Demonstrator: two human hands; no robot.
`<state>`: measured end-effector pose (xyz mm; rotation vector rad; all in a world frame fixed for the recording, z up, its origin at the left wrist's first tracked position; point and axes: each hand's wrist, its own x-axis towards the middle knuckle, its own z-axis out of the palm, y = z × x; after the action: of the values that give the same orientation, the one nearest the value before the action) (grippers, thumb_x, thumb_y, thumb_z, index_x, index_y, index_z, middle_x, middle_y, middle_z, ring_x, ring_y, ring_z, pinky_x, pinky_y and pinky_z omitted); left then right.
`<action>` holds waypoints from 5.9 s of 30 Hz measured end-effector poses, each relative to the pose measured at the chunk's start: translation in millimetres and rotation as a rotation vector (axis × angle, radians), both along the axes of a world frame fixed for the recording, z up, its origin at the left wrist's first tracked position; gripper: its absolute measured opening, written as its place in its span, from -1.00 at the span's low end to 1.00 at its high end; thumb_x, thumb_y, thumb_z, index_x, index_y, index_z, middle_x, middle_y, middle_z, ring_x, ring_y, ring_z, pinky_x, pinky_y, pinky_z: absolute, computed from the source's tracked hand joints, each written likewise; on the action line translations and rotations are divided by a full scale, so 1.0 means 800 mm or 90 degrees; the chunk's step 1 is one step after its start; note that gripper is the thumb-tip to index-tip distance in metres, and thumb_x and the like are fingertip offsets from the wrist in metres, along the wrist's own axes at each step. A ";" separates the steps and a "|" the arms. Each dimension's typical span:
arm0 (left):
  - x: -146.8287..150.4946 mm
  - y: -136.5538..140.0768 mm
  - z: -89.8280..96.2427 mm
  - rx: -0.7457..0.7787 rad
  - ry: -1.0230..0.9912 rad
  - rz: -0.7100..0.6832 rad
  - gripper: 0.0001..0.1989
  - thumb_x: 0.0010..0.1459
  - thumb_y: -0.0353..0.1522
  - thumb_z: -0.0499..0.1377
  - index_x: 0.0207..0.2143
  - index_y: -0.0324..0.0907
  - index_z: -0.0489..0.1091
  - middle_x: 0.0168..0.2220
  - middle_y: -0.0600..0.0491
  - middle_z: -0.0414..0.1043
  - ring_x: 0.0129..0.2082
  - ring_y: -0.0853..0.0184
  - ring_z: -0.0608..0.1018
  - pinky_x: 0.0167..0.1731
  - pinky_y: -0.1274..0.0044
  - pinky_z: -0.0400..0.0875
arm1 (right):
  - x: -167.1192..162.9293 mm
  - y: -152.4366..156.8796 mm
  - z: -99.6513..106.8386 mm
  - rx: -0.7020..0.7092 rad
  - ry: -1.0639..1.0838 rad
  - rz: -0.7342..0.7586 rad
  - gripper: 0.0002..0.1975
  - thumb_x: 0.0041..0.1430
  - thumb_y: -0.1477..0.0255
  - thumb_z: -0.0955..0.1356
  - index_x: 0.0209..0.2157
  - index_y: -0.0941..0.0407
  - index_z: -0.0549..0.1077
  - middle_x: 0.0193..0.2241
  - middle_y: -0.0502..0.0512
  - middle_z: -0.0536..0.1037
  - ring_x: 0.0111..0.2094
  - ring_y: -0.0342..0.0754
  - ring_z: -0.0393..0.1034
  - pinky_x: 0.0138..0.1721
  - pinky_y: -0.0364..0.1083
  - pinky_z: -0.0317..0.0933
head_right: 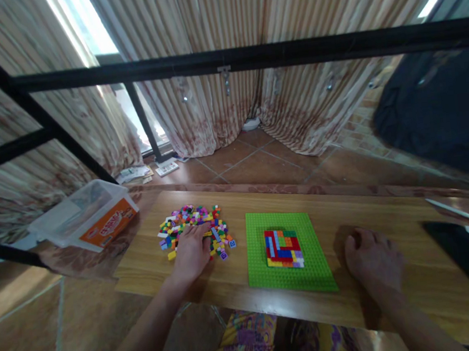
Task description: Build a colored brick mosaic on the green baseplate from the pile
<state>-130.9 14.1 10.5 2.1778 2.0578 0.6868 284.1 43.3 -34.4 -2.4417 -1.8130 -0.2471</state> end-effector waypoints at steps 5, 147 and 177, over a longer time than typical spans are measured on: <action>-0.010 -0.001 -0.004 -0.009 0.015 0.014 -0.64 0.10 -0.55 0.07 -0.07 -0.17 0.46 -0.14 -0.06 0.55 -0.08 0.14 0.51 0.03 0.29 0.32 | -0.004 0.000 0.000 0.027 0.003 -0.017 -0.51 0.25 0.24 0.11 0.01 0.22 0.41 -0.07 0.36 0.47 -0.03 0.25 0.32 -0.07 0.10 0.15; 0.158 -0.004 -0.004 -0.275 -0.454 -0.031 -0.80 0.09 -0.31 0.22 -0.29 -0.26 0.48 -0.45 0.04 0.51 -0.46 0.37 0.51 -0.46 0.57 0.27 | -0.022 -0.001 0.013 0.083 0.053 -0.041 -0.58 0.27 0.29 0.13 -0.01 0.19 0.43 -0.04 0.31 0.47 -0.05 0.16 0.27 -0.10 0.03 0.06; 0.142 0.037 -0.012 -0.248 -0.387 -0.336 -0.73 0.18 -0.38 0.09 -0.16 -0.09 0.56 -0.20 0.08 0.60 -0.23 0.31 0.56 -0.19 0.54 0.42 | -0.007 0.002 -0.002 0.040 0.014 -0.017 -0.53 0.25 0.28 0.14 0.02 0.22 0.42 -0.07 0.35 0.48 -0.06 0.22 0.32 -0.09 0.09 0.14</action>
<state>-17.1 44.0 0.8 1.8496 1.1408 0.6900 278.9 45.0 -36.2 -2.4183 -1.7368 -0.2747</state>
